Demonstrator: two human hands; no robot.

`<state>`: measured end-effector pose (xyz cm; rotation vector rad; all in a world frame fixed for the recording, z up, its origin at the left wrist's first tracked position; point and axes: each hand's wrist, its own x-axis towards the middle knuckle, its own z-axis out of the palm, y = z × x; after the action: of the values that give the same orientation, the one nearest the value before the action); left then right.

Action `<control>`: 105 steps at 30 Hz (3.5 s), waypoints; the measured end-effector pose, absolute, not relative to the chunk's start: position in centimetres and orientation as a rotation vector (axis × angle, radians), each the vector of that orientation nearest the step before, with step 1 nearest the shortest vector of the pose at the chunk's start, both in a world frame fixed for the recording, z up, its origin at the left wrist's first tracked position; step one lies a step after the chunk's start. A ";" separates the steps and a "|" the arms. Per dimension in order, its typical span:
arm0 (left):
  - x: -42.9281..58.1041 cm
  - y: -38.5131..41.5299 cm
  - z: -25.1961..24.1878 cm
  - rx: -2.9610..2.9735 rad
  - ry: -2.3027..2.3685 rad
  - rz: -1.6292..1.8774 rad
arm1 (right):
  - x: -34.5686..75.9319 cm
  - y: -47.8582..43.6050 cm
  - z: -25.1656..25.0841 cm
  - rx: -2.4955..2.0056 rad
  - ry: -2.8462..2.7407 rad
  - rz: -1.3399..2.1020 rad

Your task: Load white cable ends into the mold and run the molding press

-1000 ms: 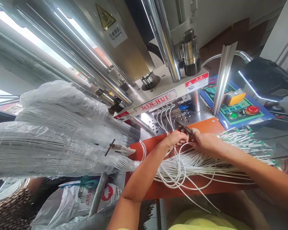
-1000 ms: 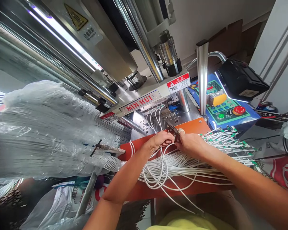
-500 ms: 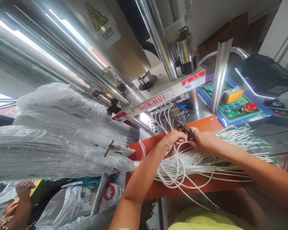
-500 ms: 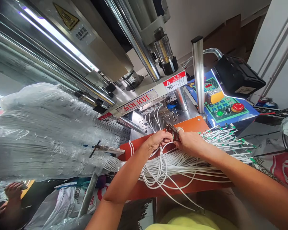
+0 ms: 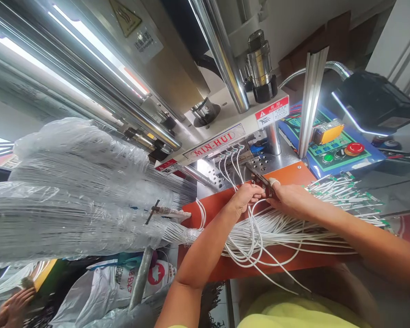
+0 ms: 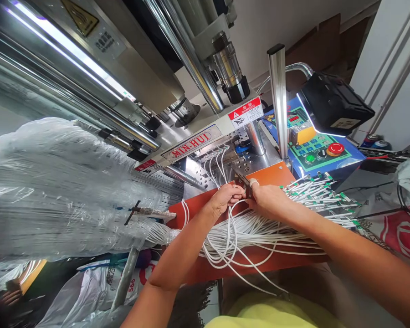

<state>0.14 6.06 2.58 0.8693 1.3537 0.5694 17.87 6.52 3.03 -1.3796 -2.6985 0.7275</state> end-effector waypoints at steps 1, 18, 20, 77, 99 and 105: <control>0.1 6.0 2.6 0.886 1.353 0.574 | 17.9 6.5 3.0 -1.387 -2.692 0.721; -1.9 4.5 1.6 0.764 1.256 1.054 | 18.0 6.5 2.2 -1.412 -2.620 0.746; -1.8 4.8 1.4 0.802 1.305 1.136 | 18.0 6.5 2.3 -1.413 -2.622 0.756; -1.2 6.4 0.3 1.221 1.563 1.025 | 18.0 6.7 2.1 -1.412 -2.649 0.702; -2.9 6.1 1.9 1.543 1.620 1.155 | 18.2 6.8 2.5 -1.378 -2.612 0.797; -3.1 6.5 0.4 1.736 1.621 1.012 | 18.7 7.6 2.2 -1.338 -2.613 0.908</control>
<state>-3.05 6.48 0.40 1.7364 1.6209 1.0117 18.75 7.60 2.20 -1.3377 -2.6129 0.9082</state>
